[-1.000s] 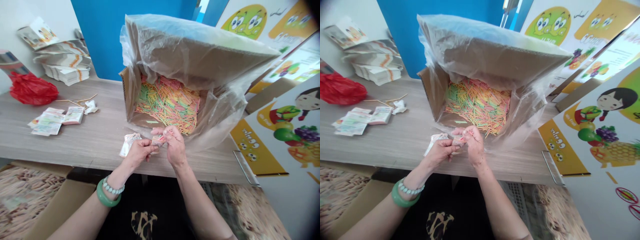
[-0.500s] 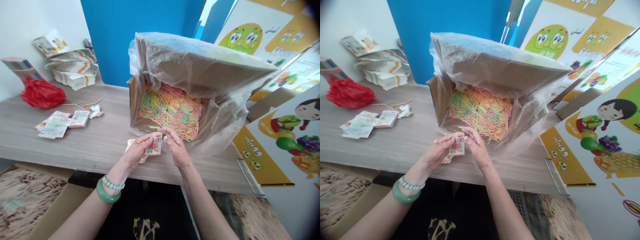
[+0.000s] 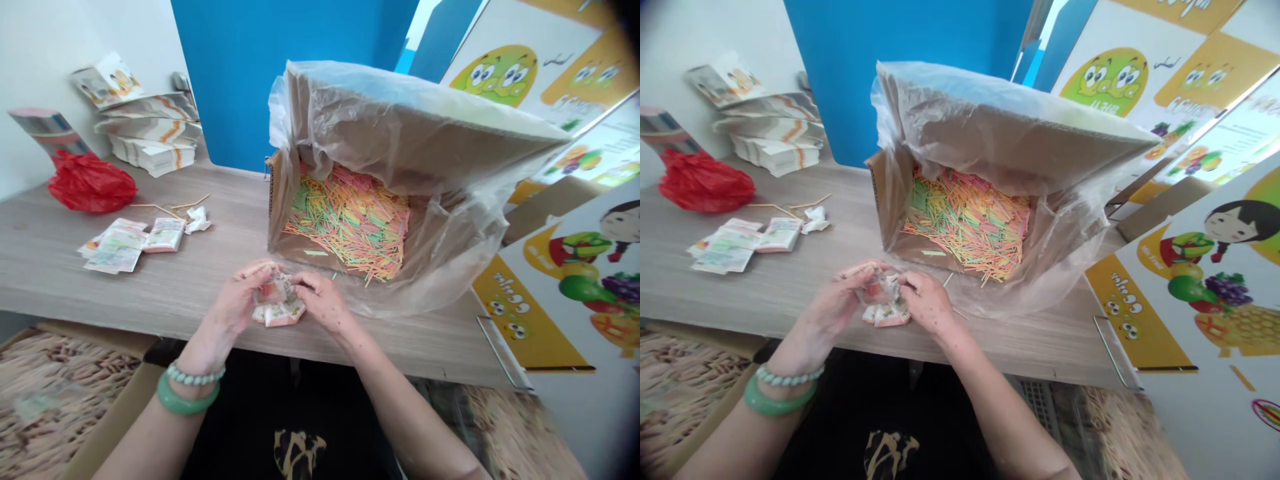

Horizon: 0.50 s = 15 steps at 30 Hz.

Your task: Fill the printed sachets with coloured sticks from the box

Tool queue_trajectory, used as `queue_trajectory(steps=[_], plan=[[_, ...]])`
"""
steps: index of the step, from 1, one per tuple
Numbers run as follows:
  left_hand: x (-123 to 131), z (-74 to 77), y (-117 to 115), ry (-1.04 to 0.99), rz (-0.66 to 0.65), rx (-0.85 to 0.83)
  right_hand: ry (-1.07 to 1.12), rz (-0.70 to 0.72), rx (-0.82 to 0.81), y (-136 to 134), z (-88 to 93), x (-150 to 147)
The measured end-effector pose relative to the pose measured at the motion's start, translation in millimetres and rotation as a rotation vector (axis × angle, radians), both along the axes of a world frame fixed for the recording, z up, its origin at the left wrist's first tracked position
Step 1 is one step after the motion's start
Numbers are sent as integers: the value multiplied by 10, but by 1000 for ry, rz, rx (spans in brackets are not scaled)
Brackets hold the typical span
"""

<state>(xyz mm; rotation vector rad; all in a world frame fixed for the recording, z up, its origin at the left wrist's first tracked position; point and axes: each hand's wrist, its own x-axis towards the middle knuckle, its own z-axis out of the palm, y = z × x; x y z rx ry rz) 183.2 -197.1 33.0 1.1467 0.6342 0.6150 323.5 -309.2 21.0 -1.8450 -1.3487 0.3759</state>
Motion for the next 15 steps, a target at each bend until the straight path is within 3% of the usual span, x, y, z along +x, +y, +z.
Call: queue_trajectory(steps=[5, 7, 10, 13, 15], plan=[[-186, -71, 414, 190, 105, 135, -471, -171, -344, 368, -32, 473], [-246, -118, 571, 384, 126, 315, -584, -171, -468, 513, -67, 626], [-317, -139, 707, 883, 271, 744, -658, -132, -545, 617, -101, 745], [-290, -139, 575, 1096, 398, 1087, -698, -84, -551, 600, -109, 771], [-180, -151, 323, 1017, 300, 1231, -752, -35, -545, 579, -111, 774]])
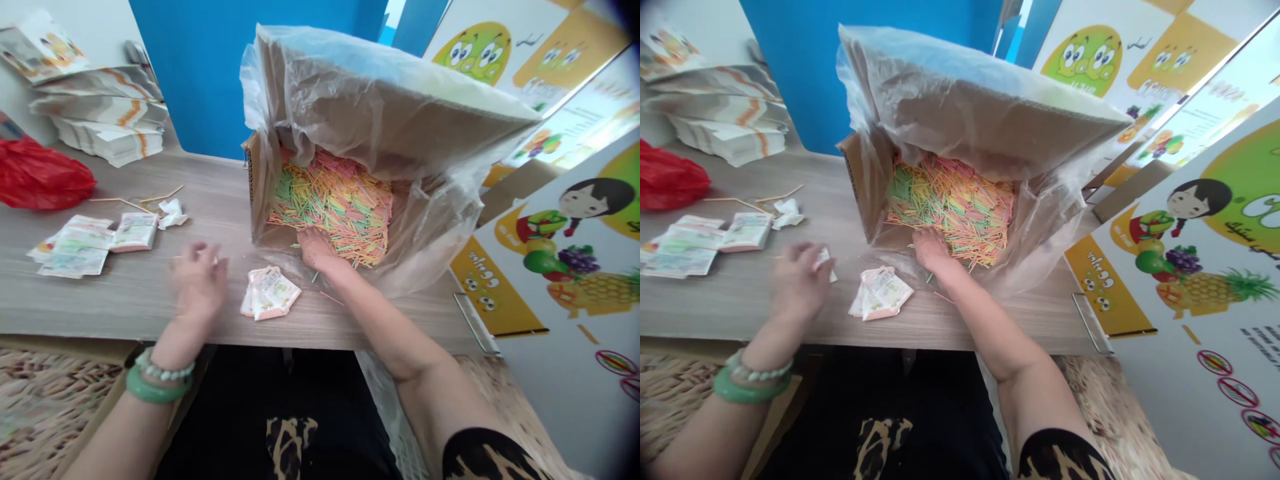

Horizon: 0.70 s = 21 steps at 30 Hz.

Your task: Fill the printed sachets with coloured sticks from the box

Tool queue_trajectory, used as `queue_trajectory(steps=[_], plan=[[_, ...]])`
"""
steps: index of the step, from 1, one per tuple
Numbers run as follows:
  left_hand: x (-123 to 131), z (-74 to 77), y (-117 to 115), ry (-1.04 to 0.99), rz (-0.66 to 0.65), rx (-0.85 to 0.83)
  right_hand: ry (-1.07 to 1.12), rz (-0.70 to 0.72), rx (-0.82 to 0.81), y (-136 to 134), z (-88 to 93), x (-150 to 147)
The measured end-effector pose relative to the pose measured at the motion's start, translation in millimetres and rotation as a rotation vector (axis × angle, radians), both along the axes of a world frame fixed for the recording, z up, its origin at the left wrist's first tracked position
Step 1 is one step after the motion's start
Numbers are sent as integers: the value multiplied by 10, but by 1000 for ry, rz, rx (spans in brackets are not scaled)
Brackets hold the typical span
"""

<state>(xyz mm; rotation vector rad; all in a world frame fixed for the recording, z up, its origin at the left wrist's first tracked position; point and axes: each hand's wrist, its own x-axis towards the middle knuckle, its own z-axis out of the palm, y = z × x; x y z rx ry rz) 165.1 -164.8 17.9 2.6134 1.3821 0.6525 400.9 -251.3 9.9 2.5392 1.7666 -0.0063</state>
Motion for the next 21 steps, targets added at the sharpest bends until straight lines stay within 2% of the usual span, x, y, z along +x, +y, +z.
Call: queue_trajectory(steps=[4, 6, 9, 12, 16, 18, 21], plan=[[358, -45, -578, 197, -581, 11, -75, 110, -8, 8, 26, 20], [527, -58, -744, 279, -705, 23, -73, 116, 16, -21, 78, 31], [706, -49, -795, 352, -726, 38, -35, 28, 131, -236, 174, 7], [803, -38, -750, 381, -737, 11, 18, -98, 193, -650, 173, -96], [892, -81, -769, 366, -710, -38, 104, -148, 56, -1162, -33, -324], [954, -116, -819, 349, -699, -66, 93, -187, 6, -1281, -145, -445], [1067, -168, -893, 302, -657, -126, 69, -228, -13, -1324, -225, -584]])
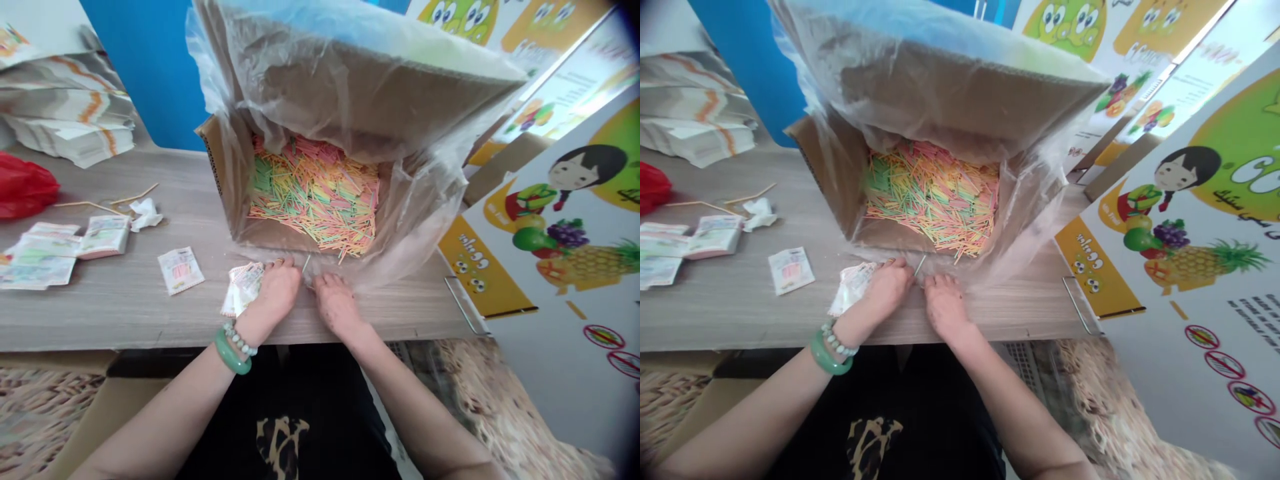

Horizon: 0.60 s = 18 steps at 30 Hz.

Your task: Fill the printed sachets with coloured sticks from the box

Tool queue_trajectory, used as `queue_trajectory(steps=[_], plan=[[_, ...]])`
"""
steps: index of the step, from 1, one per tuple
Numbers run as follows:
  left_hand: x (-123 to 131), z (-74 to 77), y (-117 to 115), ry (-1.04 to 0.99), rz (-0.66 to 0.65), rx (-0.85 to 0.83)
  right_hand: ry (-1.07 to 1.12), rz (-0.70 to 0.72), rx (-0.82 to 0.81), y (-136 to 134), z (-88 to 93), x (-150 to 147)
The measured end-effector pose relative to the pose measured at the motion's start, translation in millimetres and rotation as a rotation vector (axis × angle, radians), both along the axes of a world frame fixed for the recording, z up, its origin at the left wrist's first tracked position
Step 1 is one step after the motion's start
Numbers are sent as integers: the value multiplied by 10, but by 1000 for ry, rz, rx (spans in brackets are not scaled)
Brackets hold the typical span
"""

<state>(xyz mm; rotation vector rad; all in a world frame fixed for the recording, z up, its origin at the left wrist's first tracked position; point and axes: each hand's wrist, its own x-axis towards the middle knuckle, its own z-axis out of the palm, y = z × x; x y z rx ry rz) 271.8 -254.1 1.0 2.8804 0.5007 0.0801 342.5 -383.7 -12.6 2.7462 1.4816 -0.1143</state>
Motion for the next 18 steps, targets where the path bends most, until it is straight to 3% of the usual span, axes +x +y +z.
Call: queue_trajectory(steps=[4, 10, 13, 15, 18], plan=[[127, -72, -33, -47, 64, -12, -14, 0, 23, -61, 25, -58], [179, -136, -36, -72, 135, -77, 107, -125, 164, -150, 142, 186], [143, -50, -46, -68, 177, -47, 54, 63, 266, -17, 157, 224], [119, 53, -34, -44, 183, -65, -7, 170, 250, 105, 145, 191], [114, 200, -8, 10, 209, -188, -65, 177, 189, 238, 160, 199]])
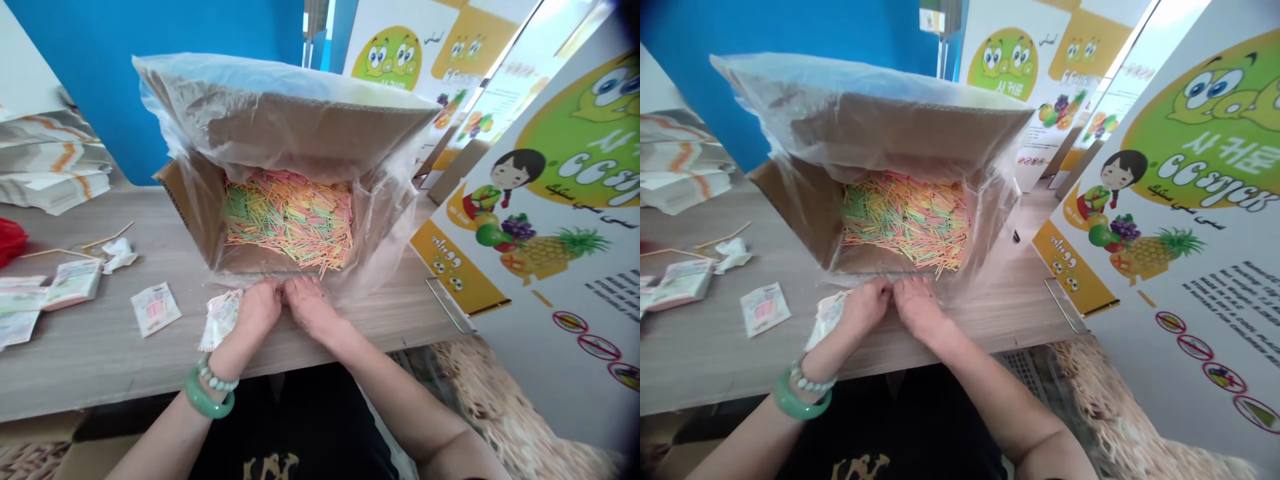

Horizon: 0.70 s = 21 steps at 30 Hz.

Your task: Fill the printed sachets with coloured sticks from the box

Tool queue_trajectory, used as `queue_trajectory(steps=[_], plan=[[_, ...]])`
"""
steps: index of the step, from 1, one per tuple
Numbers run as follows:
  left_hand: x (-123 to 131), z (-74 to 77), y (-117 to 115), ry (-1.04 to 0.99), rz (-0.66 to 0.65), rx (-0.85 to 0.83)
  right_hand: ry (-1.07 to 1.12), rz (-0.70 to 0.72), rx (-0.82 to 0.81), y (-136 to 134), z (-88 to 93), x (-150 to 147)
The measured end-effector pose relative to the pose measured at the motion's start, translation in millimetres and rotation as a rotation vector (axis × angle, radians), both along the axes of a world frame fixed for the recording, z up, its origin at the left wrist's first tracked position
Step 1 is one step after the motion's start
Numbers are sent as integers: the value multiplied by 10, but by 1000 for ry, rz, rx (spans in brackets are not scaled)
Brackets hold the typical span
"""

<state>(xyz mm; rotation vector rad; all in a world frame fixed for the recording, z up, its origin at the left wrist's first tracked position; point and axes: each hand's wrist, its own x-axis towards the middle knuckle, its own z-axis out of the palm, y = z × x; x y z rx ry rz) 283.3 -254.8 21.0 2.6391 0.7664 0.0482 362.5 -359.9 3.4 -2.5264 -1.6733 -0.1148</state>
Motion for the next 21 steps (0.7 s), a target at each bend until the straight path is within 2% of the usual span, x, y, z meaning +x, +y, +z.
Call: queue_trajectory(steps=[2, 4, 6, 8, 10, 13, 16, 19, 21], plan=[[19, 42, -23, -33, 25, -42, -27, -52, -35, 18, 54, 125], [53, 17, -107, -81, 20, 24, -44, -156, -99, -16, 125, 344], [99, -62, -242, -83, -111, 135, -60, -292, -170, -83, 176, 600], [158, -162, -381, -65, -320, 193, -78, -375, -212, -153, 186, 823], [227, -243, -477, -45, -443, 196, -84, -385, -246, -201, 157, 981], [311, -286, -514, 14, -428, 202, -103, -331, -264, -203, 85, 1111], [328, -262, -496, 16, -428, 251, -168, -291, -215, -139, 22, 1170], [291, -231, -485, -13, -465, 289, -164, -301, -154, -54, -10, 1198], [264, -225, -475, -19, -493, 274, -94, -361, -95, -4, -12, 1226]])
